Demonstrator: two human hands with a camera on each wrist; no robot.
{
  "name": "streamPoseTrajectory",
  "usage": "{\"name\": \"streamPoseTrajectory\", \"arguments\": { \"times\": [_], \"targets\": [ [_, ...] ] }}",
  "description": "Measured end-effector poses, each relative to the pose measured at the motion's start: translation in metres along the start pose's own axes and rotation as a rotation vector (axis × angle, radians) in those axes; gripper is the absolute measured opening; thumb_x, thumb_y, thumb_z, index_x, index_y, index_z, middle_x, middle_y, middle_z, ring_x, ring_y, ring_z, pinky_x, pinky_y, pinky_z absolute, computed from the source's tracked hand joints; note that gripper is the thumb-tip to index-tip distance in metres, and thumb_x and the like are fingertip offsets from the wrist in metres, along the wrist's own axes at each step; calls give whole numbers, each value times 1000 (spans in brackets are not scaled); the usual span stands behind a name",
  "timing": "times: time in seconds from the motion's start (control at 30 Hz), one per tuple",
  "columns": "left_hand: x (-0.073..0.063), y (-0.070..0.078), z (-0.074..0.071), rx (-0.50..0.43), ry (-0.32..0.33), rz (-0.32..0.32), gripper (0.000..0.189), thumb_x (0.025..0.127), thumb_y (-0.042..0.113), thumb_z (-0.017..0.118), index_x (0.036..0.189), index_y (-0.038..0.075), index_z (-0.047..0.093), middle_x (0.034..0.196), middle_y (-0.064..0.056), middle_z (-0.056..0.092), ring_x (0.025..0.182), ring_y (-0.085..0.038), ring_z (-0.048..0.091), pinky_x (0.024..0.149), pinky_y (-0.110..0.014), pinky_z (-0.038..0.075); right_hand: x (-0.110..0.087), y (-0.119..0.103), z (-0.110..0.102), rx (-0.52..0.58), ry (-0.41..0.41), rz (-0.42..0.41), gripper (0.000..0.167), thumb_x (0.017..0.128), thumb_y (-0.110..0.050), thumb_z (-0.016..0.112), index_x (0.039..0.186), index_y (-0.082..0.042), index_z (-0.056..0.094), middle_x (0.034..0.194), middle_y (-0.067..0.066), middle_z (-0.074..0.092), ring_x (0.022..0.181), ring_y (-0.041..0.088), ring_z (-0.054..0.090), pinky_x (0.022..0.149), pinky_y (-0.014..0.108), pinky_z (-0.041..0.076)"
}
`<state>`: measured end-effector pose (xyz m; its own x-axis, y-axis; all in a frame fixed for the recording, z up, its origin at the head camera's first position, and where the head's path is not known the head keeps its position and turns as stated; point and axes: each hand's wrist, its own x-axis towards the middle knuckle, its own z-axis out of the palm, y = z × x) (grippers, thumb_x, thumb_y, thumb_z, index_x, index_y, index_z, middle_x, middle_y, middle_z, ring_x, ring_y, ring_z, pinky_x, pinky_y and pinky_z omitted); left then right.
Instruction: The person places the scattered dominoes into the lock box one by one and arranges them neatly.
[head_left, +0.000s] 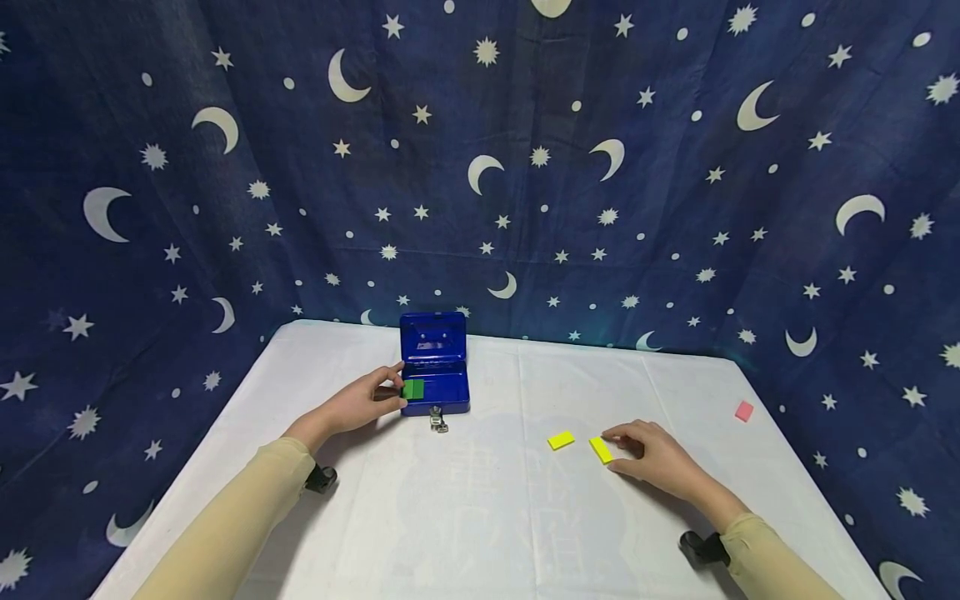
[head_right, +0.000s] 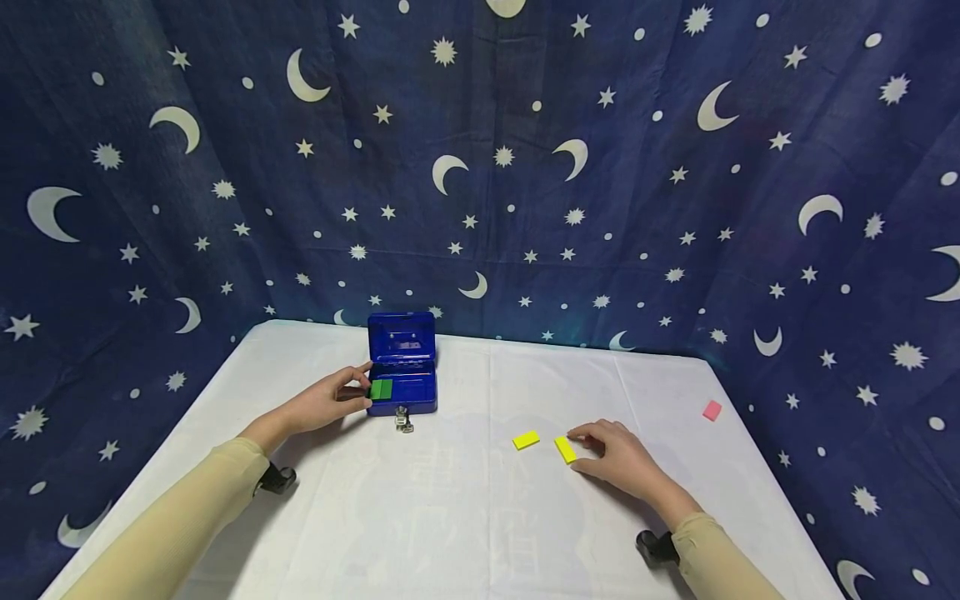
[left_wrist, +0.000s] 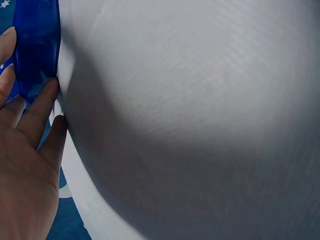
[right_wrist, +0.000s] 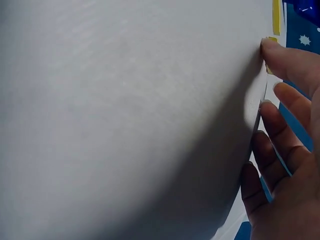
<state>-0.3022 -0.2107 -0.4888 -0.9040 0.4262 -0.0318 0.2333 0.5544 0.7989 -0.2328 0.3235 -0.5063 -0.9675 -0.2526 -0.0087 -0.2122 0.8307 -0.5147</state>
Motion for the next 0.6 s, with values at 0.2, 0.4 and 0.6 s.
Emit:
{"name": "streamPoseTrajectory", "arguments": {
  "times": [0.2, 0.4, 0.6],
  "targets": [
    [0, -1, 0, 1, 0, -6, 31, 100, 28, 68, 119, 9, 52, 167, -9, 22, 133, -34, 54, 113, -53, 38, 5, -2, 0, 5, -59, -13, 54, 82, -39, 86, 130, -23, 68, 101, -9, 58, 93, 15, 49, 77, 32, 46],
    [-1, 2, 0, -2, 3, -13, 33, 100, 28, 68, 120, 7, 53, 167, -10, 22, 133, -35, 54, 113, -53, 38, 8, -2, 1, 44, -66, 5, 51, 81, -40, 86, 125, -20, 70, 97, -5, 56, 90, 17, 48, 73, 31, 44],
    [-2, 5, 0, 2, -5, -16, 33, 100, 28, 67, 121, 7, 52, 167, -8, 21, 134, -33, 53, 113, -52, 39, 8, -4, 1, 43, -8, -6, 52, 80, -42, 86, 123, -18, 70, 96, -4, 58, 88, 17, 49, 73, 32, 43]
  ]
}}
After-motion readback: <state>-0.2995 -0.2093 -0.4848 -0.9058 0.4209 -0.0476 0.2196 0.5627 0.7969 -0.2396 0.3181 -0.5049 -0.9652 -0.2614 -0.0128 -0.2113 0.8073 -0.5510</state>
